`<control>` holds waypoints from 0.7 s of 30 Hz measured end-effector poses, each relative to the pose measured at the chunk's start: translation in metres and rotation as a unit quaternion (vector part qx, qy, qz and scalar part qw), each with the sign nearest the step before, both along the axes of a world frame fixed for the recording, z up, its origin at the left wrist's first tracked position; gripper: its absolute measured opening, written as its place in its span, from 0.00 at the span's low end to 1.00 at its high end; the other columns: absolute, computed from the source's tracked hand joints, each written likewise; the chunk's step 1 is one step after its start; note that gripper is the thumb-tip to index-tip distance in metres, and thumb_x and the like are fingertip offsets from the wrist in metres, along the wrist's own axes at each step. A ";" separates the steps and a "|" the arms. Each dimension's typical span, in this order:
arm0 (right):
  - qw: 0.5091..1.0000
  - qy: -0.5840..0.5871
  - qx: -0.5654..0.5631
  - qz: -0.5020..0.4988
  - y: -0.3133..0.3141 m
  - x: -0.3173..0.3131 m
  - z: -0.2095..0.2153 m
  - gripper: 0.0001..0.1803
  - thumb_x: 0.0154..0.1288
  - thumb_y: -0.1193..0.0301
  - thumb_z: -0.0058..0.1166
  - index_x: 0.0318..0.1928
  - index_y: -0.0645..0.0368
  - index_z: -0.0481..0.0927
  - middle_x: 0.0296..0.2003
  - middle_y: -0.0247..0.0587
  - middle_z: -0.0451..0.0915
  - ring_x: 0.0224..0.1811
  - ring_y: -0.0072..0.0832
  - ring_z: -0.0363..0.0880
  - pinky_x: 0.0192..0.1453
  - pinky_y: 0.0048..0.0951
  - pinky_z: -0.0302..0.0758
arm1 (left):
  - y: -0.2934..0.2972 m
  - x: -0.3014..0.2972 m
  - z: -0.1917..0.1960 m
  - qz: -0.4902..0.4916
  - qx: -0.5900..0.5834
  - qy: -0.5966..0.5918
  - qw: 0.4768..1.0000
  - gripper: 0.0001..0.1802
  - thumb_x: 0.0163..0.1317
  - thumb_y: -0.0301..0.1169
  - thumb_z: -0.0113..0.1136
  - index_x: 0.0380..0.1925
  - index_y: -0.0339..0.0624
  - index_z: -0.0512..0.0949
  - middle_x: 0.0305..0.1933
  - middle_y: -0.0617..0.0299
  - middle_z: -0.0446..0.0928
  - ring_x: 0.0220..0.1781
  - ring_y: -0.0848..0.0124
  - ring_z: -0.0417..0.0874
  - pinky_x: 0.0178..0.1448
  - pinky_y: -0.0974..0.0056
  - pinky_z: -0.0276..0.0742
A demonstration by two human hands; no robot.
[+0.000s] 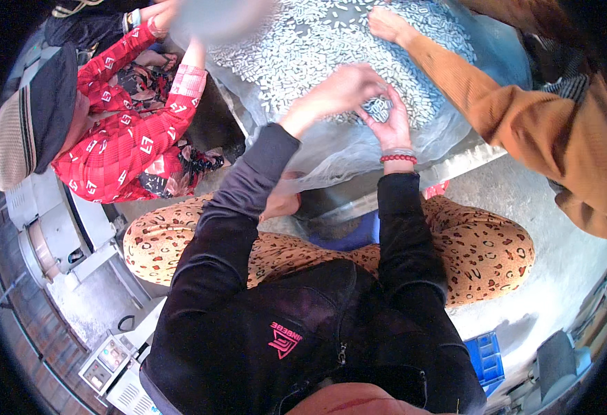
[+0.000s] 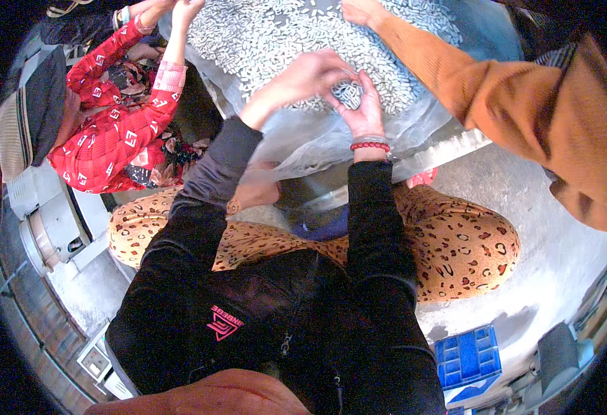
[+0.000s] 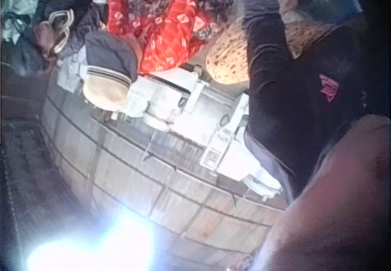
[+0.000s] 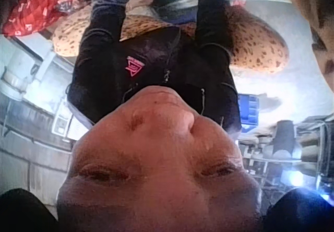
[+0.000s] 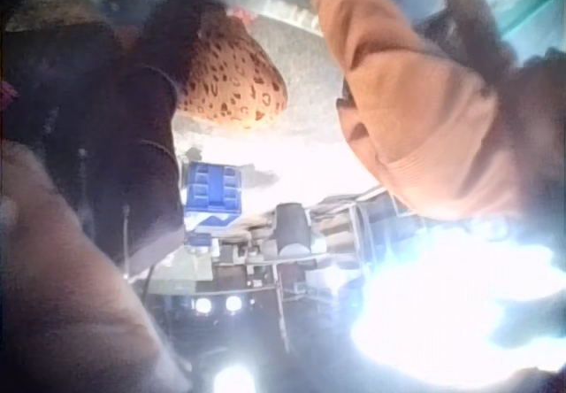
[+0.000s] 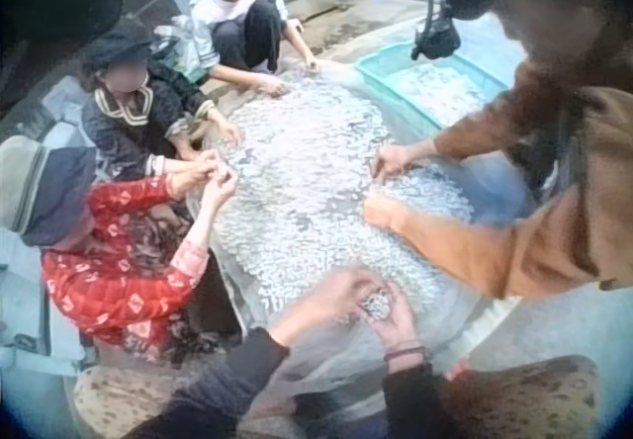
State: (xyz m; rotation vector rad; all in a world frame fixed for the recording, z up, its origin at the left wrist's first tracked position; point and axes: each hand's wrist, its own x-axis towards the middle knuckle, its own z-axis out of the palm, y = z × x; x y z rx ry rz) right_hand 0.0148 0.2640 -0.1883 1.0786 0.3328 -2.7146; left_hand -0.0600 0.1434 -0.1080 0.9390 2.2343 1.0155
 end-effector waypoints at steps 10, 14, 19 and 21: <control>0.997 0.059 0.003 0.057 0.021 -0.009 -0.006 0.12 0.58 0.63 0.54 0.34 0.59 0.75 0.33 0.45 0.76 0.37 0.37 0.75 0.31 0.26 0.76 | -0.052 -0.101 -0.088 0.278 -0.101 0.123 0.947 0.18 0.52 0.42 0.60 0.42 0.46 0.79 0.39 0.52 0.79 0.42 0.59 0.80 0.47 0.61 0.73; 0.996 0.041 -0.075 0.026 0.028 -0.005 -0.006 0.12 0.58 0.65 0.54 0.34 0.60 0.73 0.33 0.44 0.72 0.32 0.36 0.71 0.22 0.19 0.67 | -0.043 -0.093 -0.116 0.211 -0.127 0.194 0.949 0.20 0.48 0.40 0.63 0.42 0.46 0.78 0.34 0.51 0.79 0.40 0.57 0.79 0.47 0.59 0.73; 0.989 0.034 -0.143 -0.011 0.031 -0.003 -0.024 0.10 0.56 0.67 0.55 0.34 0.59 0.73 0.33 0.45 0.72 0.34 0.37 0.69 0.21 0.19 0.64 | -0.033 -0.065 -0.104 0.172 -0.096 0.180 0.964 0.13 0.55 0.34 0.58 0.39 0.43 0.79 0.25 0.55 0.79 0.31 0.66 0.81 0.37 0.62 0.75; 0.990 0.034 -0.139 -0.008 0.029 -0.006 -0.019 0.10 0.56 0.67 0.55 0.33 0.59 0.73 0.33 0.46 0.72 0.34 0.37 0.69 0.21 0.18 0.64 | -0.041 -0.060 -0.080 0.216 -0.052 0.130 0.966 0.12 0.56 0.34 0.56 0.39 0.41 0.78 0.23 0.55 0.78 0.27 0.71 0.81 0.32 0.64 0.76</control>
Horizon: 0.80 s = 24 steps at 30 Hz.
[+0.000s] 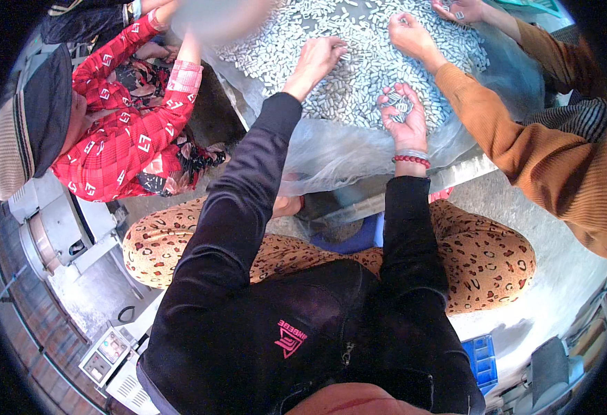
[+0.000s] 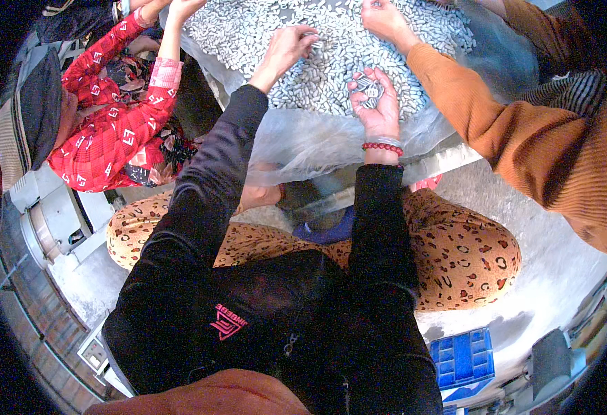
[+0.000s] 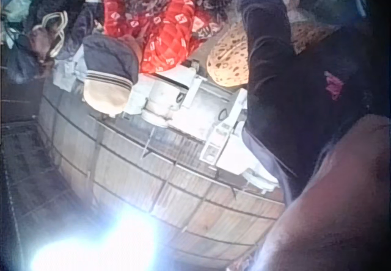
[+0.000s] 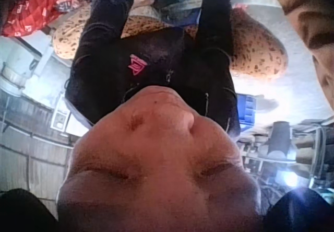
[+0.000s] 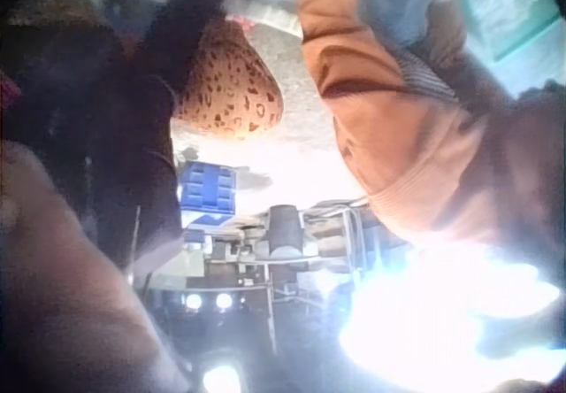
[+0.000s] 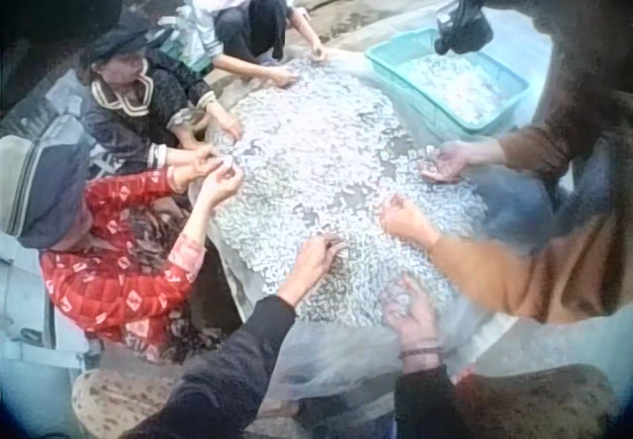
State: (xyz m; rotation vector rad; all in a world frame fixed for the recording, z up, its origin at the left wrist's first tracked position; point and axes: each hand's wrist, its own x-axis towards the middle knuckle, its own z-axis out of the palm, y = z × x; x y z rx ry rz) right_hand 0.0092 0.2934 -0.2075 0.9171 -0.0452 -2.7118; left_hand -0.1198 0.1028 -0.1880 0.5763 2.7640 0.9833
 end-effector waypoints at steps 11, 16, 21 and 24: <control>0.999 0.042 -0.012 -0.011 -0.003 0.000 0.007 0.11 0.57 0.65 0.54 0.34 0.59 0.73 0.33 0.45 0.72 0.33 0.36 0.69 0.20 0.19 0.65 | -0.034 -0.002 0.008 0.090 0.252 -0.342 0.901 0.15 0.61 0.30 0.51 0.46 0.35 0.73 0.33 0.60 0.77 0.31 0.72 0.80 0.33 0.69 0.81; 0.999 0.016 0.026 -0.011 0.004 0.004 0.006 0.11 0.56 0.65 0.55 0.34 0.59 0.74 0.33 0.45 0.72 0.33 0.36 0.69 0.20 0.19 0.64 | 0.008 0.002 -0.001 0.040 0.007 -0.171 0.984 0.14 0.54 0.37 0.60 0.35 0.38 0.79 0.28 0.56 0.80 0.29 0.70 0.81 0.33 0.67 0.77; 1.000 0.025 0.000 -0.006 -0.003 0.001 0.013 0.11 0.56 0.66 0.55 0.33 0.60 0.74 0.32 0.45 0.72 0.33 0.36 0.69 0.20 0.18 0.63 | -0.001 -0.020 -0.025 -0.041 -0.148 0.053 0.987 0.11 0.48 0.35 0.59 0.27 0.39 0.81 0.22 0.48 0.77 0.30 0.61 0.81 0.39 0.62 0.75; 1.000 0.022 0.009 -0.014 -0.001 0.000 0.015 0.11 0.56 0.65 0.55 0.33 0.60 0.74 0.32 0.44 0.72 0.33 0.36 0.69 0.20 0.19 0.63 | -0.013 -0.025 0.008 0.060 -0.022 -0.174 0.983 0.10 0.53 0.34 0.55 0.26 0.39 0.80 0.20 0.58 0.77 0.25 0.72 0.79 0.34 0.66 0.74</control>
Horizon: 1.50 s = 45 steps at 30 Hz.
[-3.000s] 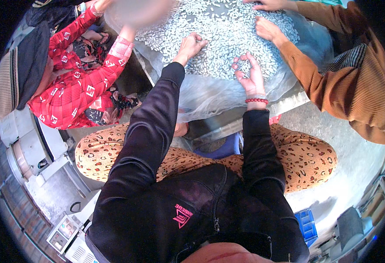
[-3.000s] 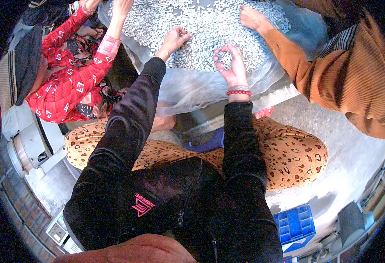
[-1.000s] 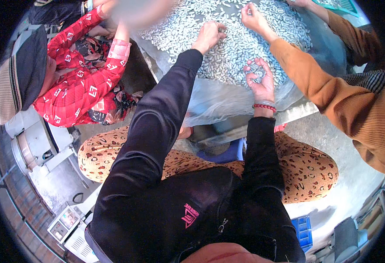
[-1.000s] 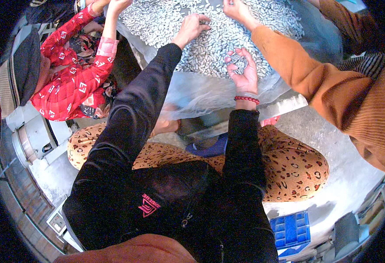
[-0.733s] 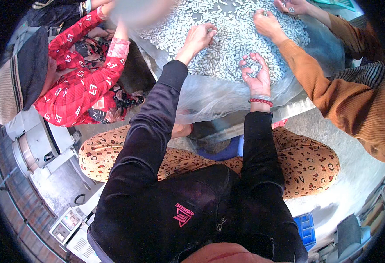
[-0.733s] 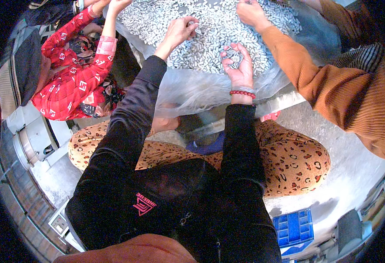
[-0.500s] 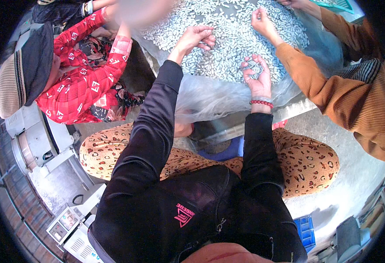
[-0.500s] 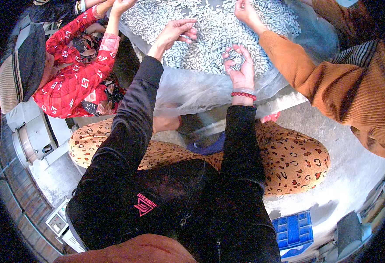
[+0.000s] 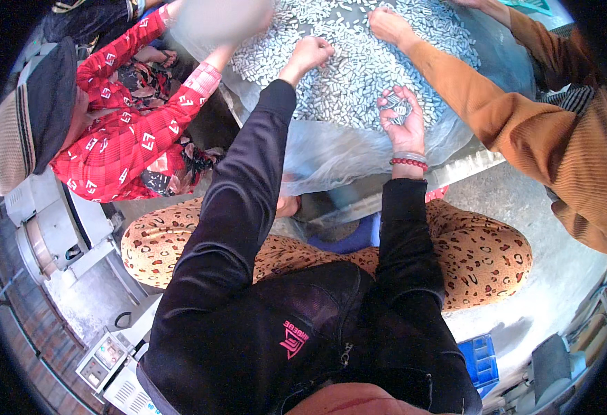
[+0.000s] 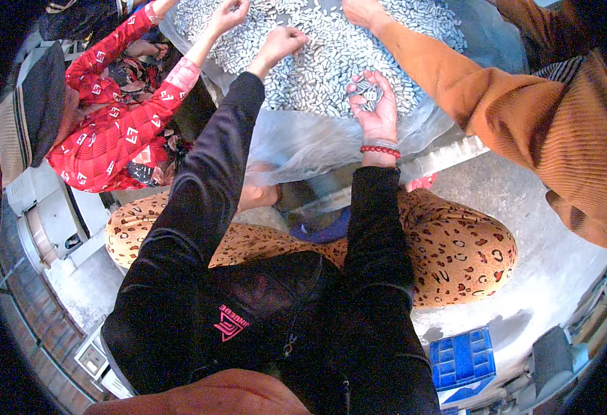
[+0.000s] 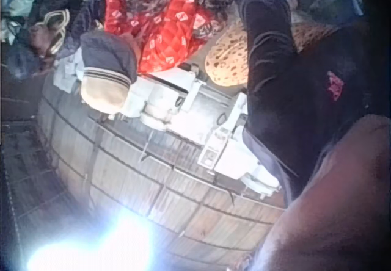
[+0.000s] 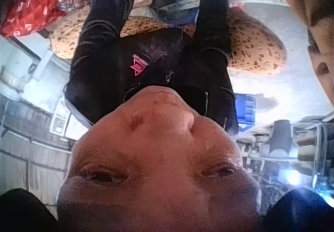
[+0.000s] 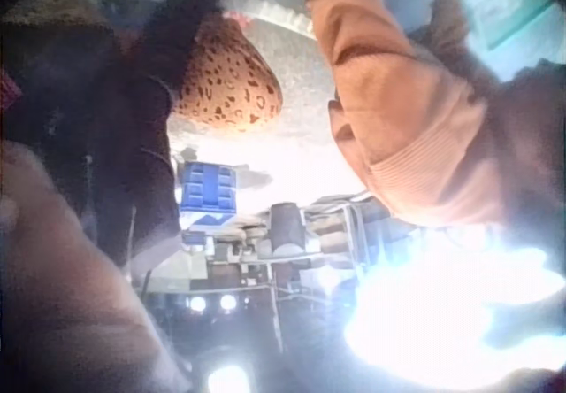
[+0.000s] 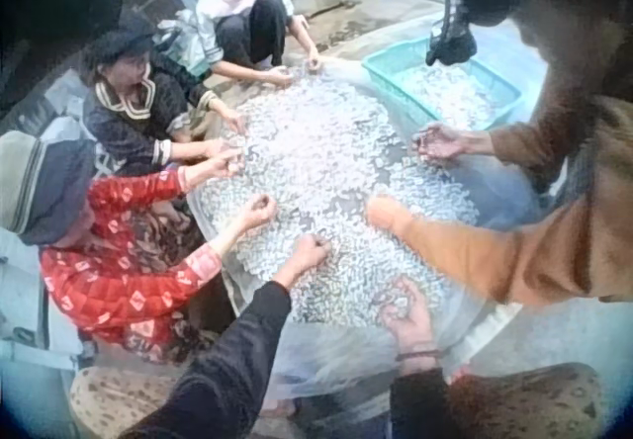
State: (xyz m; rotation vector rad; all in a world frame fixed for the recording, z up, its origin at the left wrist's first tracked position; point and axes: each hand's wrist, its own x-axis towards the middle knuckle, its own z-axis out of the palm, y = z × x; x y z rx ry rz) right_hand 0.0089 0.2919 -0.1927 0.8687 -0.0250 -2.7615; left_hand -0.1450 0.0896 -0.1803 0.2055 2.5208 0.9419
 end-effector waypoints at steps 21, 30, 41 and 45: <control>0.999 0.009 0.031 -0.006 0.002 0.001 -0.006 0.11 0.59 0.64 0.52 0.31 0.58 0.73 0.31 0.43 0.73 0.32 0.34 0.70 0.20 0.18 0.63 | 0.040 0.001 -0.006 0.078 0.496 -0.232 0.833 0.09 0.57 0.30 0.53 0.34 0.37 0.76 0.30 0.63 0.75 0.26 0.78 0.72 0.32 0.73 0.70; 1.000 0.003 -0.007 -0.011 0.002 0.000 -0.006 0.12 0.59 0.62 0.51 0.33 0.59 0.74 0.32 0.44 0.72 0.33 0.34 0.69 0.21 0.19 0.65 | 0.064 -0.009 -0.037 -0.132 -0.036 0.137 0.981 0.16 0.43 0.42 0.66 0.27 0.42 0.81 0.29 0.56 0.80 0.33 0.64 0.81 0.42 0.62 0.75; 0.997 -0.008 0.062 -0.055 -0.017 -0.003 -0.009 0.12 0.61 0.64 0.45 0.39 0.57 0.76 0.40 0.44 0.76 0.48 0.34 0.72 0.50 0.48 0.71 | 0.091 0.100 0.054 -0.330 0.132 0.210 0.911 0.10 0.49 0.26 0.56 0.33 0.40 0.78 0.36 0.51 0.76 0.41 0.55 0.77 0.45 0.58 0.73; 0.996 0.012 -0.062 -0.060 -0.019 0.006 0.011 0.10 0.58 0.67 0.49 0.35 0.59 0.74 0.37 0.46 0.74 0.42 0.37 0.74 0.48 0.39 0.74 | 0.067 0.092 0.090 -0.096 0.158 0.160 0.970 0.10 0.51 0.28 0.56 0.34 0.38 0.77 0.34 0.52 0.77 0.40 0.56 0.78 0.43 0.59 0.73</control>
